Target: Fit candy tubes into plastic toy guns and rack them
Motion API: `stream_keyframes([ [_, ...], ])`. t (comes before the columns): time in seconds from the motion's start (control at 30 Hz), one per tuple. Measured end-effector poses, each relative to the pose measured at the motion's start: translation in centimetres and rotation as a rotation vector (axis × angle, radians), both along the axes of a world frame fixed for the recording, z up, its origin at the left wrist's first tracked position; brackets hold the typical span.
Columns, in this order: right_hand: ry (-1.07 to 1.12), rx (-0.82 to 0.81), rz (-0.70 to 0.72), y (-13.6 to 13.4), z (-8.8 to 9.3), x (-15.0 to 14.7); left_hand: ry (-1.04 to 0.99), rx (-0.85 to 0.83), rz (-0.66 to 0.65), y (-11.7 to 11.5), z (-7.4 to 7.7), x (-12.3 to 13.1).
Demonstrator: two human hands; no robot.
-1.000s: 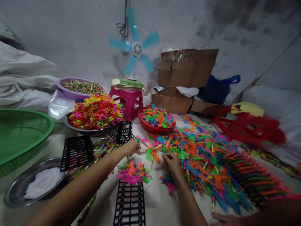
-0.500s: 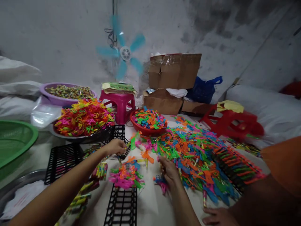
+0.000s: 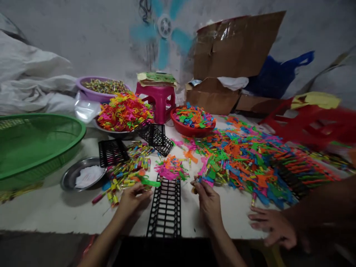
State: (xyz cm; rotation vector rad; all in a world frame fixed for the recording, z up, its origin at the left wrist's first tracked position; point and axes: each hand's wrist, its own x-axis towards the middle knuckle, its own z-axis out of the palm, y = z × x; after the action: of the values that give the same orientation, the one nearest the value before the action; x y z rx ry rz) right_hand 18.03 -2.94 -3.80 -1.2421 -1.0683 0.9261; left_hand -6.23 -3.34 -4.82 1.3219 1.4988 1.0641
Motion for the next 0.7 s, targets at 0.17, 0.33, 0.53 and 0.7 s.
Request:
stream_keyframes([
  [0.17, -0.33, 0.124, 0.147, -0.7, -0.7, -0.6, 0.151, 0.122, -0.034, 1.7, -2.3, 1.5],
  [0.33, -0.492, 0.318, 0.159, 0.9, -3.0, -0.4, 0.292, 0.25, -0.026, 3.2, -2.4, 2.3],
  [0.53, -0.621, 0.363, 0.134, 2.3, -4.2, -1.3, 0.361, 0.225, -0.047, 3.4, -2.5, 3.0],
  [0.7, -0.608, 0.148, 0.213, 2.7, -3.1, -0.9, 0.366, 0.194, -0.06, 3.1, -2.2, 3.1],
])
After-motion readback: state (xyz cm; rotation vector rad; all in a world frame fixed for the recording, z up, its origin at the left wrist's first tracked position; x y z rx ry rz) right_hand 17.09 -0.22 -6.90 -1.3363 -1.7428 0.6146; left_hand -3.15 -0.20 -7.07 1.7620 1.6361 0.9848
